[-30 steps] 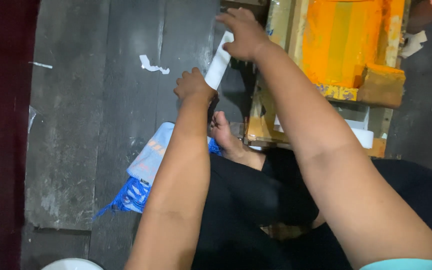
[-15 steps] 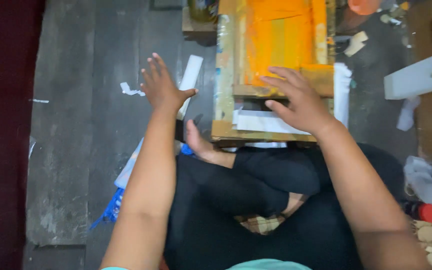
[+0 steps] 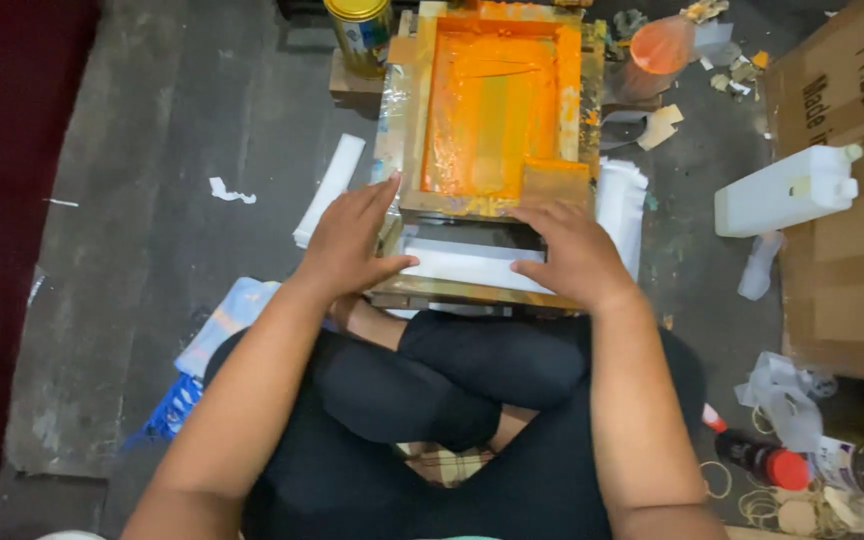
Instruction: Preparing a screen printing frame by spreading ink and applying masking tape to the edges.
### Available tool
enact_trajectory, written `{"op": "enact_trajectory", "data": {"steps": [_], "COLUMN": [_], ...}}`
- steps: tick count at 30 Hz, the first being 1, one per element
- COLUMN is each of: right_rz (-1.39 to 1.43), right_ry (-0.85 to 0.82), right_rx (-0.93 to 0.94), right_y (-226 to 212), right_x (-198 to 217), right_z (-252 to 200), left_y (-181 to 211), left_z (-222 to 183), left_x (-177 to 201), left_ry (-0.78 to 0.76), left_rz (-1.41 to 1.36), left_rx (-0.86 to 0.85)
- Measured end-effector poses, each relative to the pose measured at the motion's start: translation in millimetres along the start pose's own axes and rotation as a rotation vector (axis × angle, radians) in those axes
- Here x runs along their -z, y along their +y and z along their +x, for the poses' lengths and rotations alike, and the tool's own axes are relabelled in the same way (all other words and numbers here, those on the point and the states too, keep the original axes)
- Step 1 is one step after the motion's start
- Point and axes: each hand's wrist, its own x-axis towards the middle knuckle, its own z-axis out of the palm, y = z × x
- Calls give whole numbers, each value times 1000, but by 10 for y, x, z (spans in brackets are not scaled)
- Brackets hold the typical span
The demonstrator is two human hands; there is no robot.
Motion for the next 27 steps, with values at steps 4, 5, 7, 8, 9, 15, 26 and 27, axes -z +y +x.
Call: {"op": "enact_trajectory", "data": {"steps": [4,5,7,8,9,15,26,27], "right_rz": [-52,-65,-74,-122,-170,-276,-342,-350], "right_ry": [-17,-42,-68,-93,-119,-272,-339,-341], "right_rx": [-24,-36,-50,-53,-55,-116,-156,-159], "right_y": [26,36,17,-13,-48,14,11,27], "right_x": [-16,-34,-55,-56,-57,-322,-492,-511], "right_z": [20,12,-6,-17,-22,111,218,205], "left_y": [163,192,227,233,235,487,311,295], "left_z": [68,85,111,120,127,117,135,126], "left_x": [-72,-94,-131,-145,-155,19,-165,-197], "left_ry": [-50,-93,-139,-144,-148,-309,-370,-363], "left_rz": [-13,-29,-45,4,53,34,24,32], "left_rx": [-5,-38,-71,-112,-153,-77,-74,-87]}}
